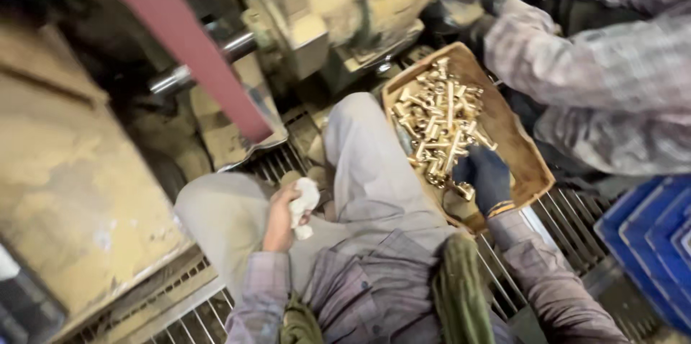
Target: The person sits at a belt grinding machine and repeatedly grinds small brass-colored metal parts. They hold each part with a cloth, press it against the moving belt, and then place the finished part into a cardboard box. The process is repeated for multiple items.
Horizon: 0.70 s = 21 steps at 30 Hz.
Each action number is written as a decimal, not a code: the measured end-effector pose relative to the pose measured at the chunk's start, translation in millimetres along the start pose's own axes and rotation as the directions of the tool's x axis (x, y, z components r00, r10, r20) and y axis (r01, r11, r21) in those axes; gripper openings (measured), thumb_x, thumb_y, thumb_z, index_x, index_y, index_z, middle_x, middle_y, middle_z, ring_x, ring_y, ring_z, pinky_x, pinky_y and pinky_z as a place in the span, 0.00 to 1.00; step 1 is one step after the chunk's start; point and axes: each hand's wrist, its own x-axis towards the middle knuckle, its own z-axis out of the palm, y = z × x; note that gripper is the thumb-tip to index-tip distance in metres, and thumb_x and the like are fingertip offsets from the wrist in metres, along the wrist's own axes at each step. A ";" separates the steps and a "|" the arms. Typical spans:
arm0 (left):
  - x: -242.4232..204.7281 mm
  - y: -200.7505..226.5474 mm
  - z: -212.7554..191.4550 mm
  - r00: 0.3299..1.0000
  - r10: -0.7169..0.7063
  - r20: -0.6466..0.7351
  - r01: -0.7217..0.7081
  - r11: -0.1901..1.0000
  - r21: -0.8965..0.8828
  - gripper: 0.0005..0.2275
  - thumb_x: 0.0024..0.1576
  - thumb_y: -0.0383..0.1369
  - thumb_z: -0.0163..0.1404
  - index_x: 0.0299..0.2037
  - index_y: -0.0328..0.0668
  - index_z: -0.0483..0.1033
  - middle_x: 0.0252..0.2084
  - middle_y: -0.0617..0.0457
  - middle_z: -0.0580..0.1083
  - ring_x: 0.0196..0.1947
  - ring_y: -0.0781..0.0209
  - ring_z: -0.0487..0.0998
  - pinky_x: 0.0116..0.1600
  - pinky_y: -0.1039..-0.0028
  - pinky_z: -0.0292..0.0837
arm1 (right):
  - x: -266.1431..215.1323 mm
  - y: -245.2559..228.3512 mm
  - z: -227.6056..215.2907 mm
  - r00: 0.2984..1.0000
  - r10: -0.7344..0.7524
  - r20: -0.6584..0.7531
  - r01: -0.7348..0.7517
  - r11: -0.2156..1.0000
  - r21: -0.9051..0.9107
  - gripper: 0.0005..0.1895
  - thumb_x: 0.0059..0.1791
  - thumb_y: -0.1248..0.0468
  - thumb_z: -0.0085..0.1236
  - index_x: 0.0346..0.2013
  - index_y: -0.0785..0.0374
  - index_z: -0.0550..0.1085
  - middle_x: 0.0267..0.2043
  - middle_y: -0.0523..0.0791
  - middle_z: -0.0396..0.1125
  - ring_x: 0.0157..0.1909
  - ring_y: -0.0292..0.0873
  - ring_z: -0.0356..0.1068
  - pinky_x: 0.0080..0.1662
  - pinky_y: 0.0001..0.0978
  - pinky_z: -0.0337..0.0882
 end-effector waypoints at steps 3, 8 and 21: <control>-10.5 13.8 5.3 0.998 -0.010 -0.064 0.006 0.999 -0.054 0.12 0.61 0.36 0.43 0.41 0.32 0.74 0.25 0.51 0.72 0.17 0.65 0.67 0.19 0.77 0.58 | -46.5 51.3 10.0 0.982 -0.113 0.150 0.184 0.726 -0.662 0.11 0.48 0.57 0.55 0.39 0.59 0.77 0.40 0.52 0.72 0.47 0.55 0.72 0.50 0.46 0.71; -13.6 21.2 20.0 0.996 0.032 -0.078 -0.022 0.992 0.124 0.12 0.65 0.38 0.47 0.38 0.33 0.72 0.24 0.52 0.70 0.18 0.66 0.66 0.20 0.77 0.56 | -74.2 67.7 46.2 0.941 0.336 -0.048 -0.339 0.930 -0.142 0.13 0.48 0.54 0.58 0.42 0.56 0.77 0.42 0.50 0.74 0.46 0.55 0.74 0.48 0.46 0.71; -12.1 19.6 16.8 0.987 -0.010 -0.158 0.036 0.986 0.165 0.11 0.64 0.38 0.48 0.41 0.37 0.75 0.26 0.54 0.71 0.19 0.68 0.67 0.21 0.78 0.58 | -39.0 75.5 35.8 0.997 0.061 0.057 -0.012 0.782 -0.623 0.15 0.39 0.57 0.61 0.40 0.53 0.78 0.38 0.52 0.69 0.43 0.58 0.69 0.44 0.53 0.69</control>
